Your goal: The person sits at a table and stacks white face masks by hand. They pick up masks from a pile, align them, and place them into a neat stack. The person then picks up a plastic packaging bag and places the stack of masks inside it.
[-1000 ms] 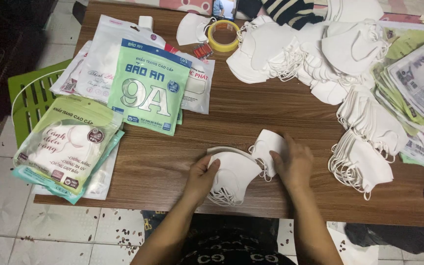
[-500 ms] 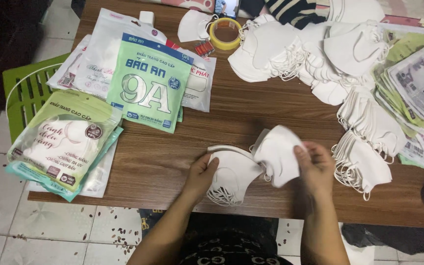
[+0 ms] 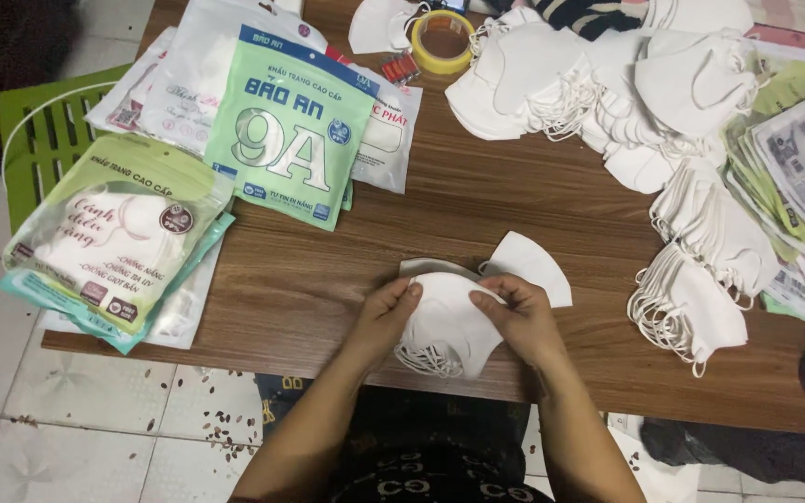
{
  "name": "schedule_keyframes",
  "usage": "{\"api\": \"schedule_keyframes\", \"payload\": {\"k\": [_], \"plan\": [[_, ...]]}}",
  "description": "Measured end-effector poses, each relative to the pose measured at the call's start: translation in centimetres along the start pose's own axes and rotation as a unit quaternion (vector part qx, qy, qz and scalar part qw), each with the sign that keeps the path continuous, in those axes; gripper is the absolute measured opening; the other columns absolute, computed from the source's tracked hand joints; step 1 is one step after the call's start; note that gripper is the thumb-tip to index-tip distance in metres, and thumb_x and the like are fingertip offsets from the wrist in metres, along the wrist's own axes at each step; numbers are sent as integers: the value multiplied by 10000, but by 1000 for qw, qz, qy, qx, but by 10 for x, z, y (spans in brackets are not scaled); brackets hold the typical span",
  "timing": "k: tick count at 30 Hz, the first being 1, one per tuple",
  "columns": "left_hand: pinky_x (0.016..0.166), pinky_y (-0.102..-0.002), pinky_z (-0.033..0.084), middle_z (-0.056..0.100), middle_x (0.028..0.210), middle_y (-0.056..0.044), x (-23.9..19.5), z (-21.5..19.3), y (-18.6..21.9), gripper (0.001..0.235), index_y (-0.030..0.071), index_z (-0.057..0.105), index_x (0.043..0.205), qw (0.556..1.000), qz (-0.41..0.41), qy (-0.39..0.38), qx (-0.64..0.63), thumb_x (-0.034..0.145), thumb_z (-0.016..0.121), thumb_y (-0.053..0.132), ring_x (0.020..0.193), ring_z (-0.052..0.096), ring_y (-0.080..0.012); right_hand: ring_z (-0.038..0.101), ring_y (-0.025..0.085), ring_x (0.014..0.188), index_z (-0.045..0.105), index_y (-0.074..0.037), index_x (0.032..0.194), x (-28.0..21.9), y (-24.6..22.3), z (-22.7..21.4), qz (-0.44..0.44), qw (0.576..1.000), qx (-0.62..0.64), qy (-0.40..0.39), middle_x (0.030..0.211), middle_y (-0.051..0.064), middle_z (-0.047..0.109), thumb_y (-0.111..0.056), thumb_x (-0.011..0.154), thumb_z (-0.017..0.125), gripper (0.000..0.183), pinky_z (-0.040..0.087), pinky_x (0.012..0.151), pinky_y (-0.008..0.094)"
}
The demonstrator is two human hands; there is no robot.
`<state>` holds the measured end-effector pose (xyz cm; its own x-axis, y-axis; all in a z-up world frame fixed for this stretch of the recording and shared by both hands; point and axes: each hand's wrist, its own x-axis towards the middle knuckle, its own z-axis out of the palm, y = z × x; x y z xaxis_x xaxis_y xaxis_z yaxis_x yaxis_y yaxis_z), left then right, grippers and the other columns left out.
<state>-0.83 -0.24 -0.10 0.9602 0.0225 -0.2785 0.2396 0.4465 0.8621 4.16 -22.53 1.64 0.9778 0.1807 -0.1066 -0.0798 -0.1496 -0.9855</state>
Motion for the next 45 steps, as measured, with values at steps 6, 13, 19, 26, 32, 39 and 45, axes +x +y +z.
{"api": "schedule_keyframes", "payload": {"k": [6,13,19,26,32,39,45], "plan": [[752,-321,614,783,941,-139,0,4,-8,259,41,746,1203,999,13,-40,25,989,705,180,853,688,-155,644,123,766,767,-41,994,-6,-13,7,-25,998,-50,0,782,45,747,-62,840,835,170,572,705,299],[722,-304,604,753,918,-119,-10,11,12,312,-38,707,1205,996,-31,61,-64,966,707,162,806,725,-180,714,364,837,758,-41,1045,-4,-28,-34,-176,922,-289,187,871,182,702,-145,949,817,154,597,672,411],[776,-369,618,767,1030,-154,3,20,3,339,2,696,1248,992,-37,40,-113,982,695,212,886,746,-226,534,459,1292,596,-50,1434,8,-12,-52,-63,853,-497,148,1286,244,643,-370,903,790,649,431,1033,592],[774,-355,615,764,1026,-143,4,31,4,357,-4,693,1247,994,-17,33,-102,972,720,223,871,743,-215,635,410,1054,689,-63,1287,12,1,-58,-72,876,-436,195,1063,185,707,-275,800,881,565,496,937,516],[788,-342,617,763,1015,-143,-3,29,1,328,1,697,1255,996,2,53,-68,995,682,201,890,735,-208,635,287,795,736,-88,1023,8,20,-90,-175,898,-301,270,853,114,652,-204,969,819,152,509,734,385],[808,-332,612,772,991,-127,-1,21,-9,301,26,709,1266,999,39,30,-19,1012,662,180,898,702,-154,576,106,728,729,-96,1082,-39,-59,-67,-89,971,-61,212,832,45,637,-170,914,840,214,493,630,216],[761,-300,610,763,907,-53,-12,33,10,251,67,747,1202,999,33,-22,-37,1015,659,209,846,710,-120,656,113,638,782,-48,1008,-26,-25,-26,-34,994,-56,85,737,50,691,-86,809,879,224,565,554,241]]}}
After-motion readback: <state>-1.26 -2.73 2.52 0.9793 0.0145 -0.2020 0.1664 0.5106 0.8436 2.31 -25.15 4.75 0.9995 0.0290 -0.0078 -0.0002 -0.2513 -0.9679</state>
